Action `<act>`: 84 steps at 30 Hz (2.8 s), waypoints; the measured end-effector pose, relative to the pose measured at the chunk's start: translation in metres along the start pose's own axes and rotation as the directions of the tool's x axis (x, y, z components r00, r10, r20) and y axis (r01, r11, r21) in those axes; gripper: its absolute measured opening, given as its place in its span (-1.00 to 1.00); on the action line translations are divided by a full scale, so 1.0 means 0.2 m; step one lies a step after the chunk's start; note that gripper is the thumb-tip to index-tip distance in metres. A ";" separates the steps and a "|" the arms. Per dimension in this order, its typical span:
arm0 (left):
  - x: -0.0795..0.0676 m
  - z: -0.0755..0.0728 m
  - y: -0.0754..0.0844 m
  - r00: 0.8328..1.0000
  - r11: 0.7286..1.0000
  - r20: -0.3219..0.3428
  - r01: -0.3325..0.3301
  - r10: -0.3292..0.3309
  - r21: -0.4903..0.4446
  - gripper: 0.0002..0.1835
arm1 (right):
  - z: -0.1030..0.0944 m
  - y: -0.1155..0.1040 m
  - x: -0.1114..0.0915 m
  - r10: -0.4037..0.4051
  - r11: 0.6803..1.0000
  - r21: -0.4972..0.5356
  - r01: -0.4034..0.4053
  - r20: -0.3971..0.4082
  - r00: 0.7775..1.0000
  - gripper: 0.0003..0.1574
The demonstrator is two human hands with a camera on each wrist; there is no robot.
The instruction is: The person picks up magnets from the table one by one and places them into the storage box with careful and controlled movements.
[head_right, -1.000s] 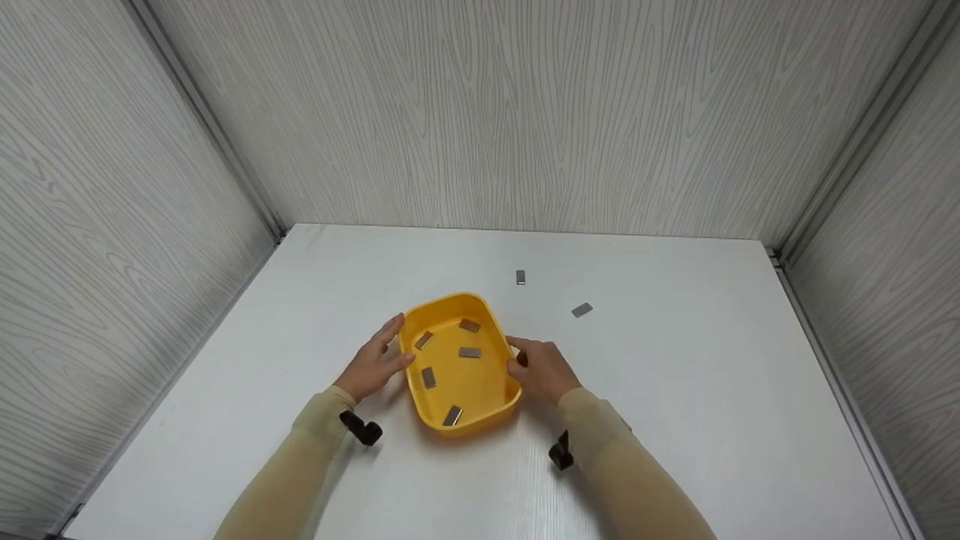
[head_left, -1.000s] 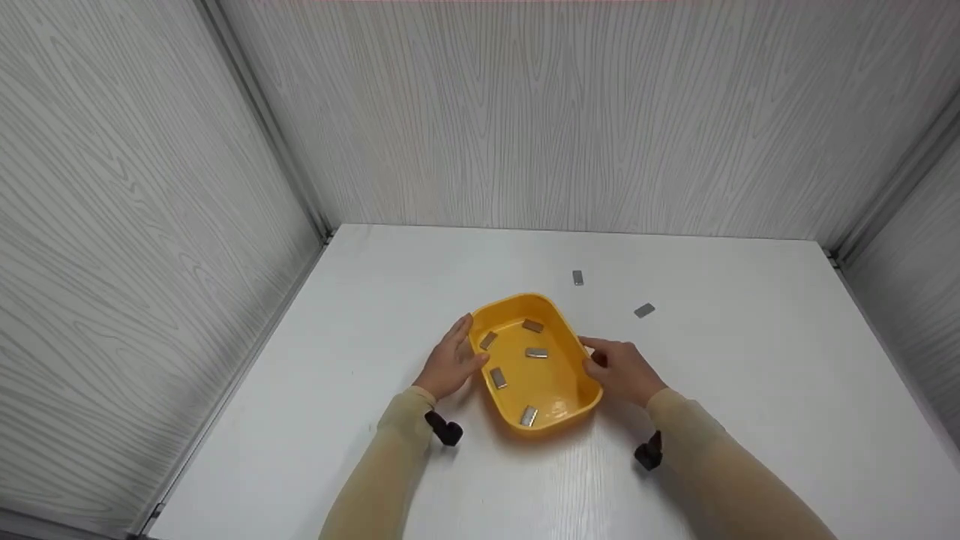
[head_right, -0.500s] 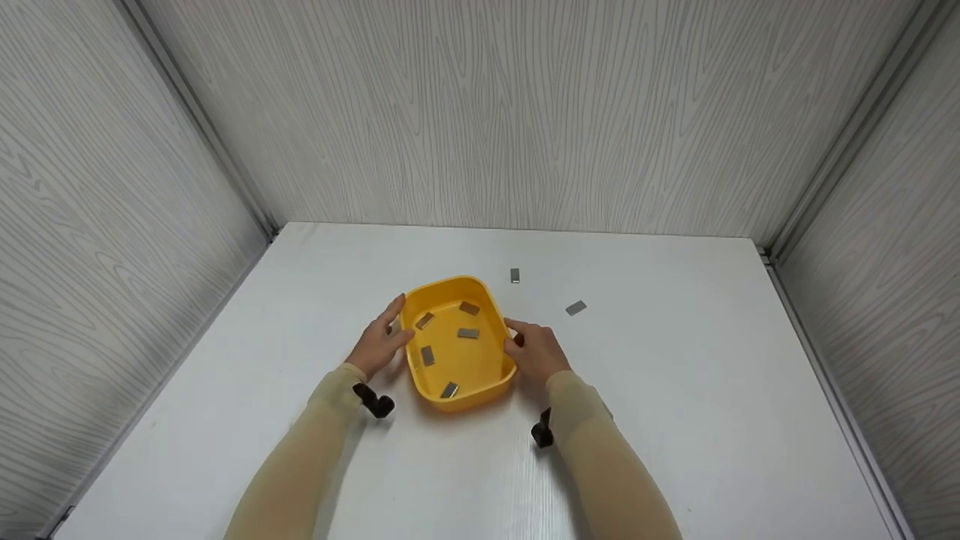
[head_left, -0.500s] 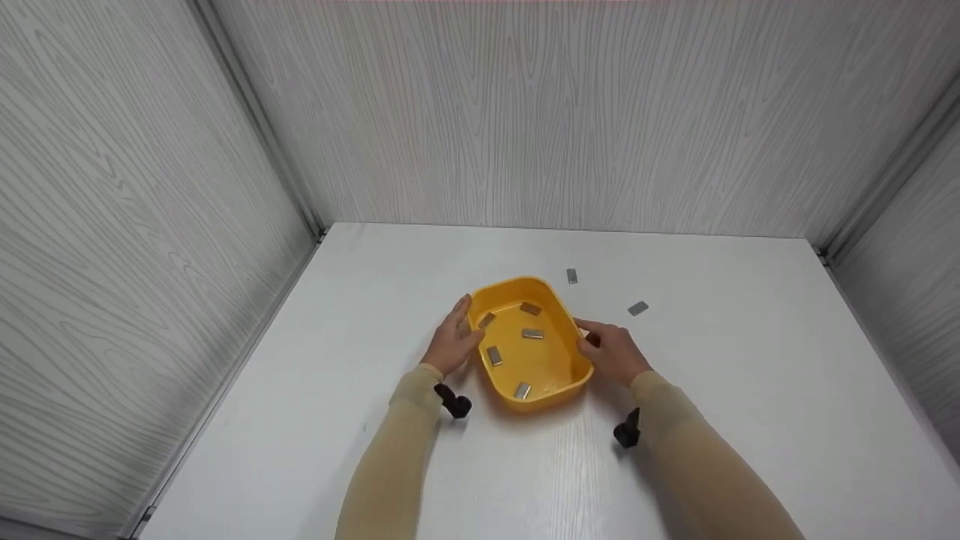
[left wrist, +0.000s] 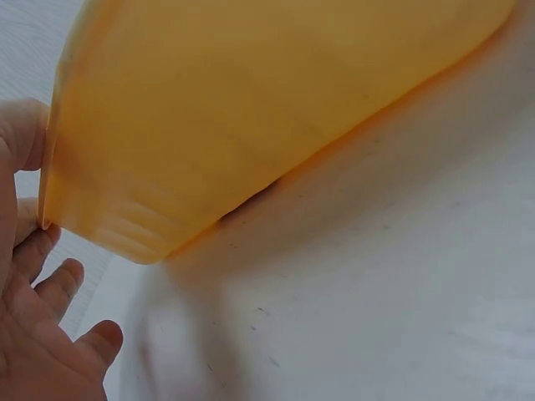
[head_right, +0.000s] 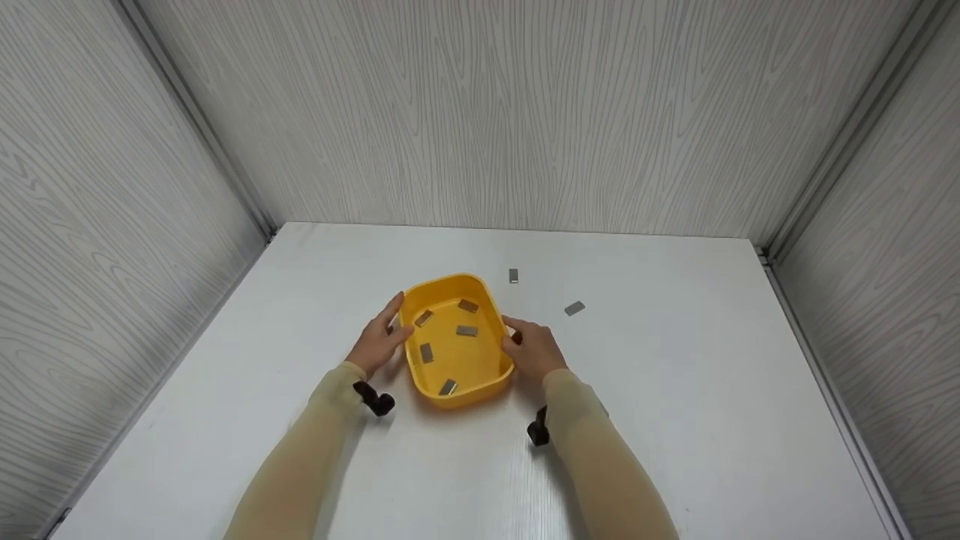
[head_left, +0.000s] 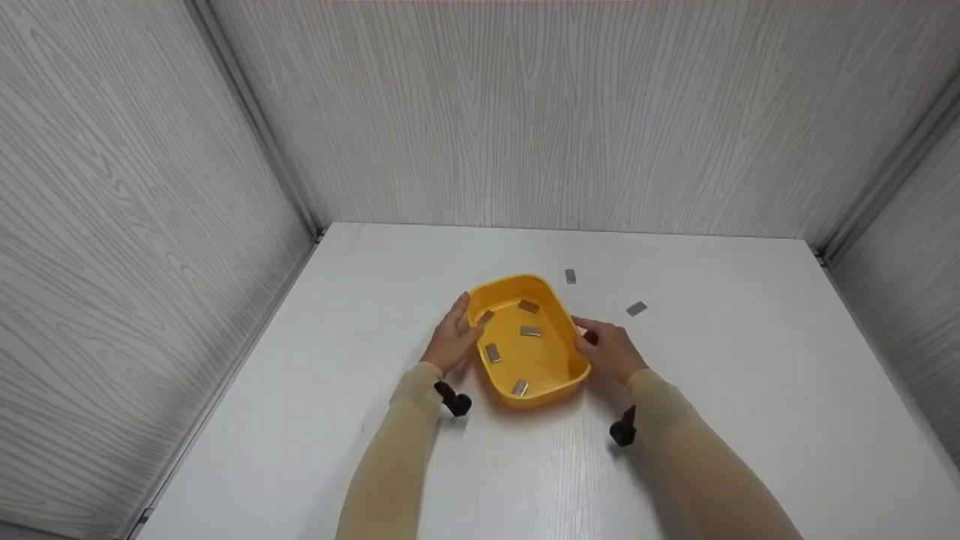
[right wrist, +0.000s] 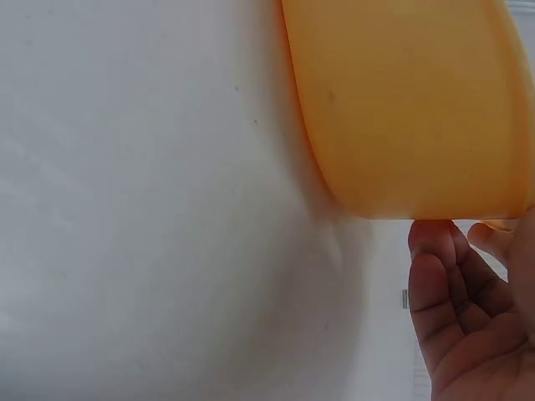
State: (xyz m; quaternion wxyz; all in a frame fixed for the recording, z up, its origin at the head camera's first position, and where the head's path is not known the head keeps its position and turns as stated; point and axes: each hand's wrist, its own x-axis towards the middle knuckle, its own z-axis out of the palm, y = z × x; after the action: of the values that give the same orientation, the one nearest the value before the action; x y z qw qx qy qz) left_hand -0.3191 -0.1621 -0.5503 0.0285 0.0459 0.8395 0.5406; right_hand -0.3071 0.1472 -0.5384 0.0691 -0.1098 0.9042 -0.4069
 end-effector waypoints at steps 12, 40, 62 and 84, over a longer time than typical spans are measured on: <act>-0.09 0.03 0.03 0.991 1.000 -0.136 -0.018 0.017 -0.005 -0.26 | -0.05 0.00 -0.03 0.010 0.999 0.037 -0.011 0.036 0.999 -0.39; -0.31 0.20 0.00 0.965 0.945 -0.246 0.005 -0.090 -0.328 -0.47 | -0.45 0.30 0.00 0.217 0.973 -0.025 -0.231 -0.267 0.939 -0.20; -0.31 0.20 -0.02 0.967 0.934 -0.244 -0.020 -0.073 -0.356 -0.47 | -0.33 0.34 0.14 0.225 0.948 -0.177 -0.264 -0.213 0.951 -0.25; -0.32 0.18 -0.03 0.973 0.938 -0.214 0.005 -0.084 -0.346 -0.46 | -0.32 0.23 0.15 0.148 0.929 -0.313 -0.199 -0.180 0.972 -0.57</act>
State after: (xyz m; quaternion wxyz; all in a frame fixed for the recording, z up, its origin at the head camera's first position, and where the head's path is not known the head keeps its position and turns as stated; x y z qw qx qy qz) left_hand -0.2532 -0.1387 -0.5708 -0.0470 -0.0404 0.7311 0.6794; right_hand -0.3576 0.2162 -0.5321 0.0161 -0.0076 0.9681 -0.2500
